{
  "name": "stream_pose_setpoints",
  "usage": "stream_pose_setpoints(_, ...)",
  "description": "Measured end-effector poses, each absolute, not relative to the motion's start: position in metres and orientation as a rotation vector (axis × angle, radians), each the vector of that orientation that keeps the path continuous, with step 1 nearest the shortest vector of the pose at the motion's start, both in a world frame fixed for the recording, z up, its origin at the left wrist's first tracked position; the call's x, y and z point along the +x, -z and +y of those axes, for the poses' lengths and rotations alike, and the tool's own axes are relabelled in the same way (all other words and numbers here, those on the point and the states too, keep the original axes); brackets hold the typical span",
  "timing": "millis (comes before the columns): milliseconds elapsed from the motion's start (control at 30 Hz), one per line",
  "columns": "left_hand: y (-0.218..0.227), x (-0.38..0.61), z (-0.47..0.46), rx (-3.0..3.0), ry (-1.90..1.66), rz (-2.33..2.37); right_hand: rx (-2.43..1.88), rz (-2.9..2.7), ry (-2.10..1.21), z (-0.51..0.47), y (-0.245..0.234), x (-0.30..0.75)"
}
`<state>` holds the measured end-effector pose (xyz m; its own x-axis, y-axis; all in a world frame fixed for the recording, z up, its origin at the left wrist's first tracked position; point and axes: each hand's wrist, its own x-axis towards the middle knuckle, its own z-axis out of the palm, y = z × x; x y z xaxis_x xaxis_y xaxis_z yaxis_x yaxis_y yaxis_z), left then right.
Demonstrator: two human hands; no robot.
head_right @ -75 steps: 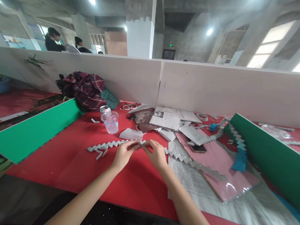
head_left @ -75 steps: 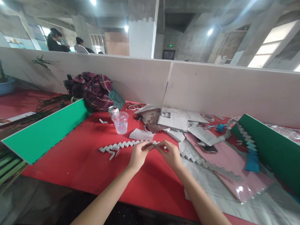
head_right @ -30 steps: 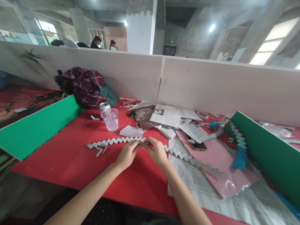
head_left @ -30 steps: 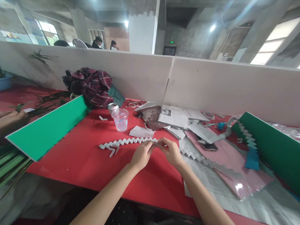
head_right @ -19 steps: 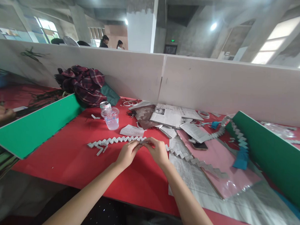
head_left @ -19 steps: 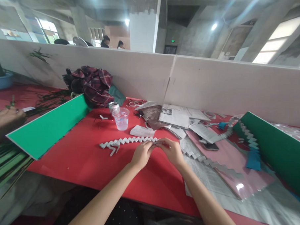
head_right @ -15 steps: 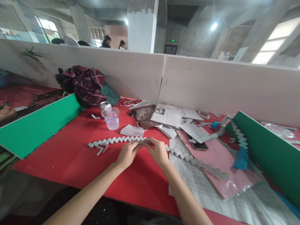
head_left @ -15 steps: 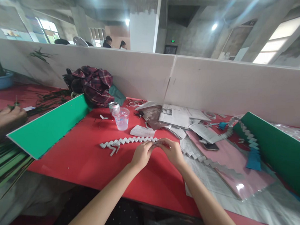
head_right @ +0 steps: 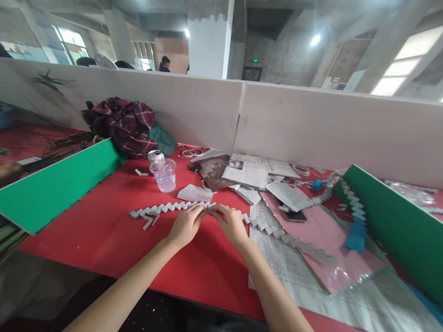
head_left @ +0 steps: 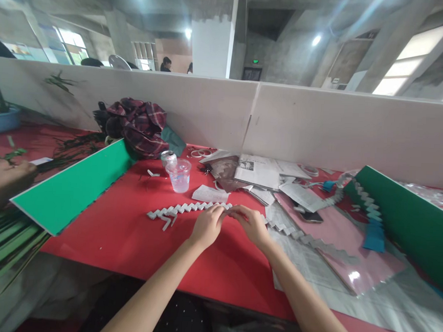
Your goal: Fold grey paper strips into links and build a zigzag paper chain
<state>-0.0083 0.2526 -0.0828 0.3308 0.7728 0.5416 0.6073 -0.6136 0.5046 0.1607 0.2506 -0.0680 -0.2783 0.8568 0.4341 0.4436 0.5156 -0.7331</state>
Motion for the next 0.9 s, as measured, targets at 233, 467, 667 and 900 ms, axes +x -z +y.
stream_pose_setpoints(233, 0.0878, -0.0088, 0.2555, 2.338, -1.157, 1.236, -1.136, -1.863, -0.601, 0.2522, 0.0699, 0.1609)
stream_pose_setpoints(467, 0.0821, -0.009, 0.2547, 2.294, -1.198, 1.139, -1.096, -1.884, -0.622, 0.2494, 0.068, 0.1605)
stream_pose_setpoints(667, 0.08, -0.0117, 0.2539, 2.29, -1.192, 1.171, -1.041, -1.874, -0.626, 0.2494, 0.069, 0.1593)
stream_pose_setpoints(900, 0.0811, -0.0098, 0.2556, 2.252, -1.188, 1.136, -1.063, -1.908, -0.591, 0.2513, 0.0697, 0.1624)
